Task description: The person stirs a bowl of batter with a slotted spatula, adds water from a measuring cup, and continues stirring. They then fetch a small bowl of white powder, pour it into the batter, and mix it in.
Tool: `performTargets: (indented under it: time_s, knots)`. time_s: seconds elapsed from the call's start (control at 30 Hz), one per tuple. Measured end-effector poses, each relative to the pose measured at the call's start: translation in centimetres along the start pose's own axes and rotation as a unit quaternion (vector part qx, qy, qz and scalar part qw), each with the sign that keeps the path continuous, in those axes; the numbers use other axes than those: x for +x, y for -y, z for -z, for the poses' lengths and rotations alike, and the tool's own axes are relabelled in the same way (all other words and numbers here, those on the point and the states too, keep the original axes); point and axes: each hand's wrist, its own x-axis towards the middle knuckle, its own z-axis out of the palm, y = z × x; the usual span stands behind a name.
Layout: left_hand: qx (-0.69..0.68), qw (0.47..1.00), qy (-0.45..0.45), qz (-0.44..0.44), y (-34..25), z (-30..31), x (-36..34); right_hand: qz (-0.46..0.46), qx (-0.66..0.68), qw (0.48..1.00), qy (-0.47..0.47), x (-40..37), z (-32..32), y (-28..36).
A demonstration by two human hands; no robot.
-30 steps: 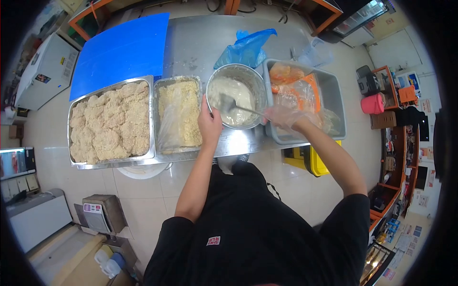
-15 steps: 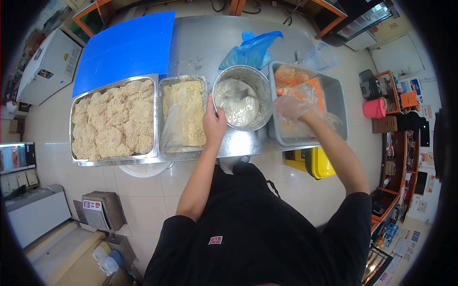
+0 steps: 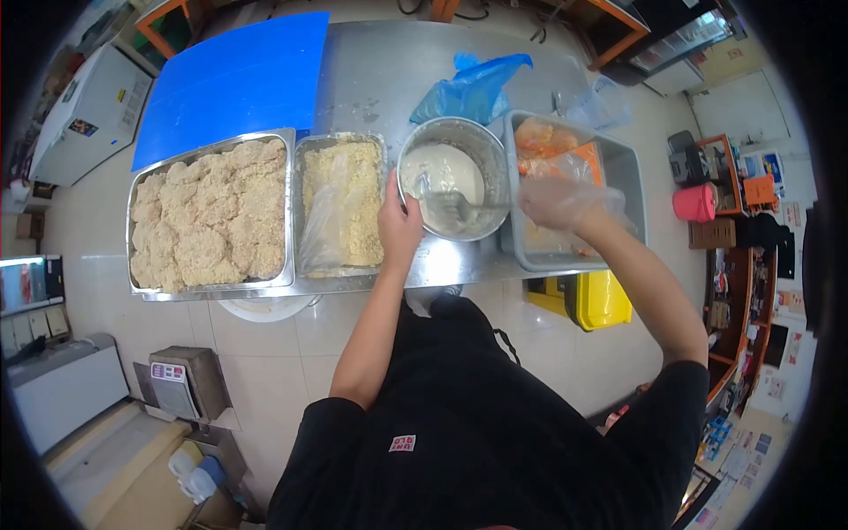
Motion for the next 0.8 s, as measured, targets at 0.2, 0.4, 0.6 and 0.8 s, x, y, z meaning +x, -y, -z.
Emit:
performTargets:
  time_s: [0.2, 0.4, 0.6, 0.8]
  knots:
    - [-0.113, 0.993, -0.001, 0.033, 1.3, -0.1, 0.4, -0.025, -0.077, 0.991, -0.107, 2.8, 2.9, 1.0]
    - [-0.136, 0.988, 0.024, 0.072, 0.9, -0.2, -0.8, -0.031, -0.157, 0.984, 0.082, -0.5, 3.7, 2.0]
    - [-0.235, 0.968, 0.06, 0.071, 0.8, -0.5, -3.0, 0.042, 0.042, 0.991, 0.124, 4.9, -0.7, -0.4]
    - [-0.236, 0.968, 0.045, 0.076, 1.1, -0.8, -3.4, 0.134, -0.076, 0.986, 0.071, 3.9, -3.8, -5.9]
